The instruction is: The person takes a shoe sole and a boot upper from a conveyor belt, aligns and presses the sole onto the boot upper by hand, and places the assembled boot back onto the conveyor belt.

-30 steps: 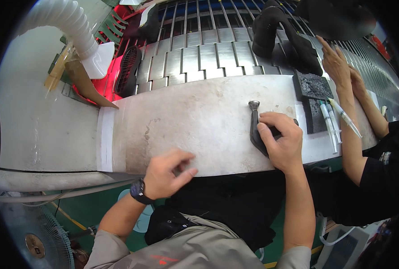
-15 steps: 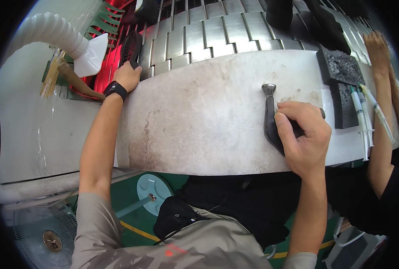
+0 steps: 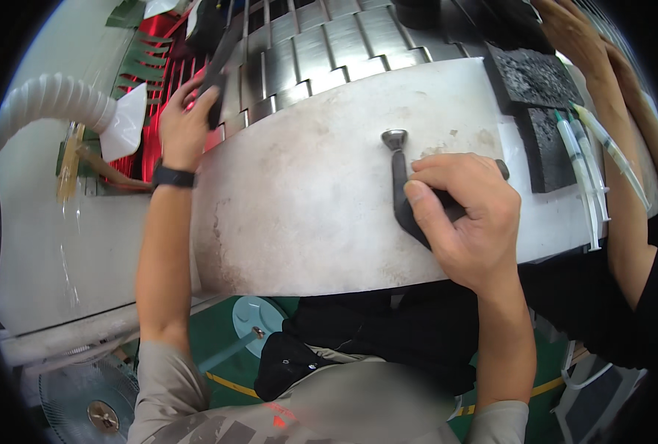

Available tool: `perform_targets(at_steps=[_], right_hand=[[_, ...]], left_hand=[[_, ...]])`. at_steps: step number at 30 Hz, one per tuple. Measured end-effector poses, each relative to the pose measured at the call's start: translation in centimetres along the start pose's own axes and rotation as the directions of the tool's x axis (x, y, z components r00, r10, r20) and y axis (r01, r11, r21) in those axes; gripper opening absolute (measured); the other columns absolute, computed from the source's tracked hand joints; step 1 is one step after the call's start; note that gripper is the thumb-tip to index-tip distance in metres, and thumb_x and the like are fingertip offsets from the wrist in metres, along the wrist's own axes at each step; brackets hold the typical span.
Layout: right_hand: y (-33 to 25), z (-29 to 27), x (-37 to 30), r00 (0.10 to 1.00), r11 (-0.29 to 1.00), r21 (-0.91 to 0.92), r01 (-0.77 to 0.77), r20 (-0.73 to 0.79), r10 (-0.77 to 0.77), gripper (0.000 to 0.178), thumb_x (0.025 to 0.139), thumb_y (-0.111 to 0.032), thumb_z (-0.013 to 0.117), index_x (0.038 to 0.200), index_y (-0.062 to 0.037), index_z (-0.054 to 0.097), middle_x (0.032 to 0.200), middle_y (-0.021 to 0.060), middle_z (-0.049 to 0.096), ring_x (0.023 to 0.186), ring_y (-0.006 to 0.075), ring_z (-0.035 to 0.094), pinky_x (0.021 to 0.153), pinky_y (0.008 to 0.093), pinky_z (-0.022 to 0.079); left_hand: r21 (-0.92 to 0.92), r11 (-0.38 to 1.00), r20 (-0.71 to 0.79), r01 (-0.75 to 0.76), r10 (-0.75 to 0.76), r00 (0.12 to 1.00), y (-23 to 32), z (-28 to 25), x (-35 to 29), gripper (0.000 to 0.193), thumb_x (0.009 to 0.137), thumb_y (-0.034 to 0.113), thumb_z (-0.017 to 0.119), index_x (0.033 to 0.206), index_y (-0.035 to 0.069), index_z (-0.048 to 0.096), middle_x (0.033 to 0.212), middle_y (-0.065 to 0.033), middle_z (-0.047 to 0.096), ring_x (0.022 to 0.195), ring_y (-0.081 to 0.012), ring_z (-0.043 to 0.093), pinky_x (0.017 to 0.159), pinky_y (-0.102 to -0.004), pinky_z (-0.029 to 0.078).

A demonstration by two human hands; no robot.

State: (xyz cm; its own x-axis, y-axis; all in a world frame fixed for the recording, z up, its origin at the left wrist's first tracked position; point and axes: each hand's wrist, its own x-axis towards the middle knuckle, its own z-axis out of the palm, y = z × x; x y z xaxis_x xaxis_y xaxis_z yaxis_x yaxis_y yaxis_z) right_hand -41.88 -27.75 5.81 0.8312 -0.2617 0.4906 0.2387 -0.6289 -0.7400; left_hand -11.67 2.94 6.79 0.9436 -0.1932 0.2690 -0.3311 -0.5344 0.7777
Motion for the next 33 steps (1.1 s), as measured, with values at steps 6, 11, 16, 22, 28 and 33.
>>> perform_targets(at_steps=[6,11,16,22,28,33], right_hand=[[-0.4,-0.5,-0.2,1.000,0.999,-0.045,-0.025,-0.019,0.024,0.006,0.087,-0.002,0.078,0.093,-0.0012,0.077,0.099,0.0142,0.080,0.091,0.0283,0.073,0.086,0.0366,0.053],[0.4,0.1,0.4,1.000,0.999,-0.050,0.016,0.006,-0.015,0.005,0.086,-0.003,0.079,0.091,-0.0017,0.076,0.097,0.0123,0.080,0.089,0.0287,0.074,0.086,0.0373,0.053],[0.0,0.3,0.6,0.998,0.993,-0.101,0.054,0.027,-0.052,0.008,0.083,-0.002,0.079,0.091,-0.0013,0.075,0.095,0.0123,0.079,0.087,0.0304,0.073,0.082,0.0397,0.052],[-0.2,-0.9,0.8,0.997,0.988,-0.155,0.018,0.075,-0.007,0.011,0.080,-0.004,0.081,0.090,-0.0047,0.076,0.095,0.0103,0.078,0.086,0.0299,0.071,0.082,0.0414,0.051],[2.0,-0.1,1.5,0.996,0.995,-0.096,0.015,0.083,-0.007,0.014,0.082,-0.008,0.085,0.090,-0.0052,0.074,0.097,0.0059,0.077,0.083,0.0246,0.072,0.077,0.0380,0.052],[1.8,-1.5,0.6,0.999,0.994,-0.106,-0.028,0.023,0.031,0.012,0.084,-0.008,0.084,0.089,-0.0057,0.074,0.099,0.0048,0.076,0.085,0.0227,0.072,0.076,0.0363,0.052]], left_hand=[[0.304,0.887,0.125,-0.349,0.326,0.937,6.7,7.2,-1.9,0.075,0.100,0.051,0.074,0.143,-0.009,0.061,0.134,-0.0288,0.070,0.129,-0.0362,0.067,0.110,-0.0426,0.051],[0.364,0.866,0.513,-0.343,0.121,0.850,4.3,4.9,-4.6,0.076,0.099,0.052,0.075,0.142,-0.009,0.063,0.137,-0.0292,0.069,0.130,-0.0389,0.067,0.112,-0.0443,0.050],[0.329,0.925,0.402,-0.190,0.045,0.915,1.7,2.9,-1.0,0.073,0.097,0.048,0.077,0.141,-0.009,0.064,0.140,-0.0308,0.068,0.132,-0.0400,0.066,0.113,-0.0446,0.051],[0.688,0.666,0.113,-0.289,0.295,0.949,-5.6,3.9,15.9,0.081,0.089,0.047,0.082,0.143,-0.008,0.059,0.135,-0.0341,0.068,0.129,-0.0462,0.065,0.110,-0.0496,0.053],[0.625,0.779,-0.077,0.062,-0.018,0.997,-18.0,1.2,36.3,0.109,0.081,0.070,0.082,0.137,-0.020,0.057,0.139,-0.0383,0.062,0.130,-0.0453,0.064,0.111,-0.0513,0.050],[0.679,0.731,-0.034,0.068,-0.061,0.998,-22.6,6.1,42.0,0.070,0.085,0.051,0.085,0.117,-0.012,0.076,0.114,-0.0375,0.074,0.113,-0.0452,0.074,0.098,-0.0505,0.053]])
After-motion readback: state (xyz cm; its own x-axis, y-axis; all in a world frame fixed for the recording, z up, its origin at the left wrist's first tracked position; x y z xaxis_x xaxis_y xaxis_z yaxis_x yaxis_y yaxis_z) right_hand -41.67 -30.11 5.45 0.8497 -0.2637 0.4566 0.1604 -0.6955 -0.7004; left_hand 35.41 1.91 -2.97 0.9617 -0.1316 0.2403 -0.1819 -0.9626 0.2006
